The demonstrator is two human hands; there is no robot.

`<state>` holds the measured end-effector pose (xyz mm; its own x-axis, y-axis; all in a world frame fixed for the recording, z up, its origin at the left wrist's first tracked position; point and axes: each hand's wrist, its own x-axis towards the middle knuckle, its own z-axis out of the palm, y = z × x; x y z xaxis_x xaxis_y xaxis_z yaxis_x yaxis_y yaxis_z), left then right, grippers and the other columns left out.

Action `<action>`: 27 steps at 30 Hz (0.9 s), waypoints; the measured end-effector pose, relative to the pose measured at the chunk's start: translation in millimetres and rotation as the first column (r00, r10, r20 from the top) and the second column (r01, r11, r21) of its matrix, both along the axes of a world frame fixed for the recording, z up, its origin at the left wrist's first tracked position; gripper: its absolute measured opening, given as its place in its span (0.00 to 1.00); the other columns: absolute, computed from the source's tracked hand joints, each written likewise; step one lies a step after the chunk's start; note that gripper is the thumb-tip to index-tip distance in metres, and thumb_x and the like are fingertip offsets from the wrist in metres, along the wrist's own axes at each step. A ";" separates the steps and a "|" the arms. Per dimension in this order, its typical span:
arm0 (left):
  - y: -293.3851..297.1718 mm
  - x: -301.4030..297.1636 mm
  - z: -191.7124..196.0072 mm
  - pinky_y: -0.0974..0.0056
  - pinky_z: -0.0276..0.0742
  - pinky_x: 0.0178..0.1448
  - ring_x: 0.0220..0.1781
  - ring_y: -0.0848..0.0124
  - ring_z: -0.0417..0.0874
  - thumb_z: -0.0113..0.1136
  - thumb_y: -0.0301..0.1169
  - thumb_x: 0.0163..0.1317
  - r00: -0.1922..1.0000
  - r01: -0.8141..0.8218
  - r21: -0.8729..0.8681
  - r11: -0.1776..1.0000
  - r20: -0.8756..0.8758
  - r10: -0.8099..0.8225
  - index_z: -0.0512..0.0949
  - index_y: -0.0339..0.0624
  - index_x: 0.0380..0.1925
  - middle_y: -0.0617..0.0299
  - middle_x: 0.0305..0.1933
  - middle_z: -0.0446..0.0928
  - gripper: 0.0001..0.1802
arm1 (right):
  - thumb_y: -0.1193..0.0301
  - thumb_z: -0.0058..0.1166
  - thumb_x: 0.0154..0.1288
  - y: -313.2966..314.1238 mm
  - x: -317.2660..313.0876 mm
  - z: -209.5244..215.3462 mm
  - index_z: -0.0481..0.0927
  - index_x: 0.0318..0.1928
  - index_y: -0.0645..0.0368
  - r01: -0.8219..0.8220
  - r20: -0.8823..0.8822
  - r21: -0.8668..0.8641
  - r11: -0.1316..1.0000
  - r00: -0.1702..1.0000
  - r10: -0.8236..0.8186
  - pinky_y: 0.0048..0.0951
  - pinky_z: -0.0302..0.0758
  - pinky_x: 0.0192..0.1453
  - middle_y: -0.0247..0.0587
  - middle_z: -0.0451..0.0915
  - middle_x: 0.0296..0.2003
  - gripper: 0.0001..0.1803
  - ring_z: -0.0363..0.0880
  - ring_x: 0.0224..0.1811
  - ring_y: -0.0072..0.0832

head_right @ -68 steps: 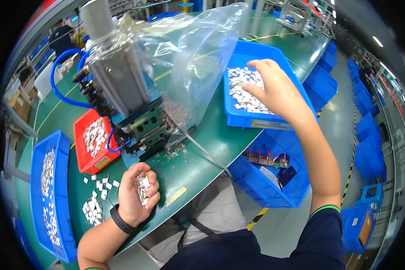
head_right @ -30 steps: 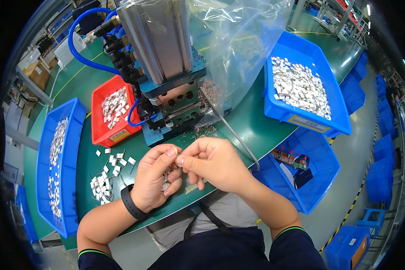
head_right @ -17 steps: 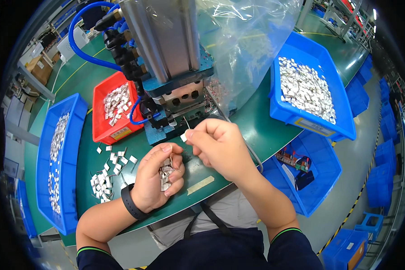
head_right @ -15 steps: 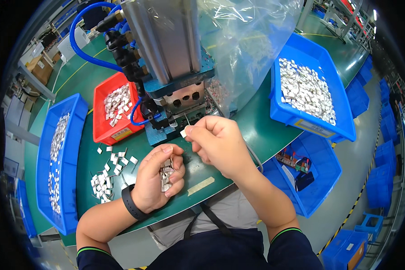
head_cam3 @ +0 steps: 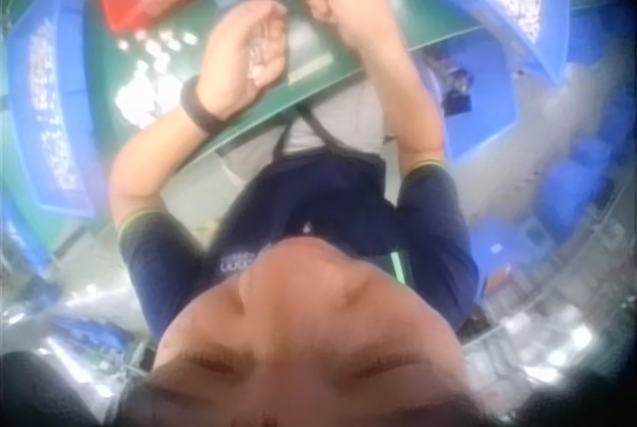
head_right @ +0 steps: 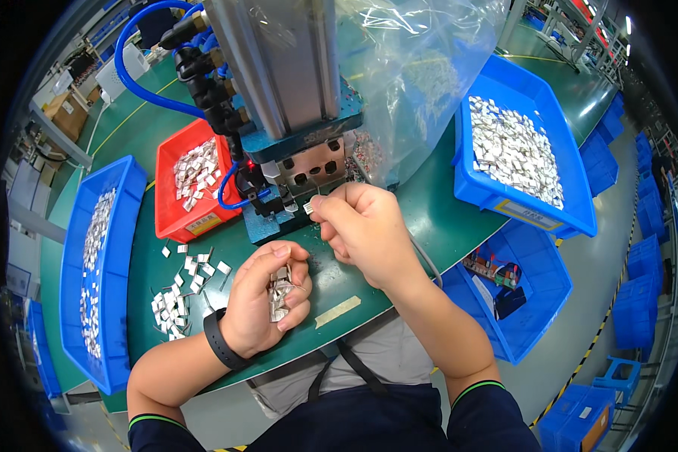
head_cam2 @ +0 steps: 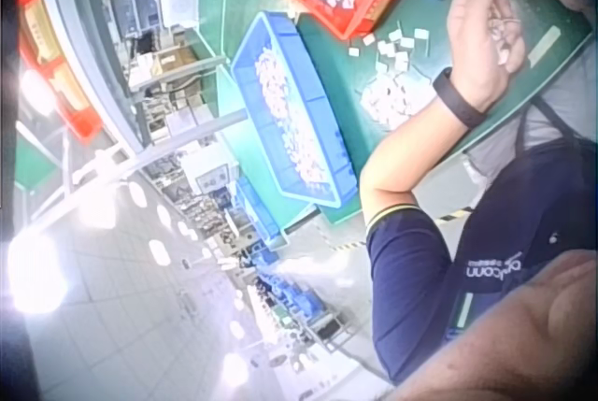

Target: The person repeatedly picks up small white rectangular components and thin metal pins from a workbench. They insert the pins into the components and place them into a vertical press machine to secure them. The finished components are then dropped into a blue bin to the right.

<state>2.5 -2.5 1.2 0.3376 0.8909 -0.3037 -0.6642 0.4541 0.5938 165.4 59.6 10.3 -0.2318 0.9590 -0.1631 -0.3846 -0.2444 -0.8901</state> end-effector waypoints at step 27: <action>-0.9 2.0 -0.1 0.74 0.58 0.14 0.18 0.78 0.65 0.49 0.35 0.71 0.997 -0.041 0.030 0.999 -0.065 0.043 0.71 0.42 0.47 0.63 0.28 0.69 0.11 | 0.74 0.53 0.63 -17.9 6.9 -6.2 0.74 0.34 0.64 -0.371 -0.014 -0.074 0.926 0.929 0.371 0.21 0.69 0.15 0.40 0.79 0.26 0.06 0.75 0.18 0.20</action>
<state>4.4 -3.4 1.1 0.2800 0.9125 -0.2982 -0.6412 0.4090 0.6493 172.4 41.8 4.1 -0.5686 0.7896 -0.2305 -0.2534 -0.4348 -0.8642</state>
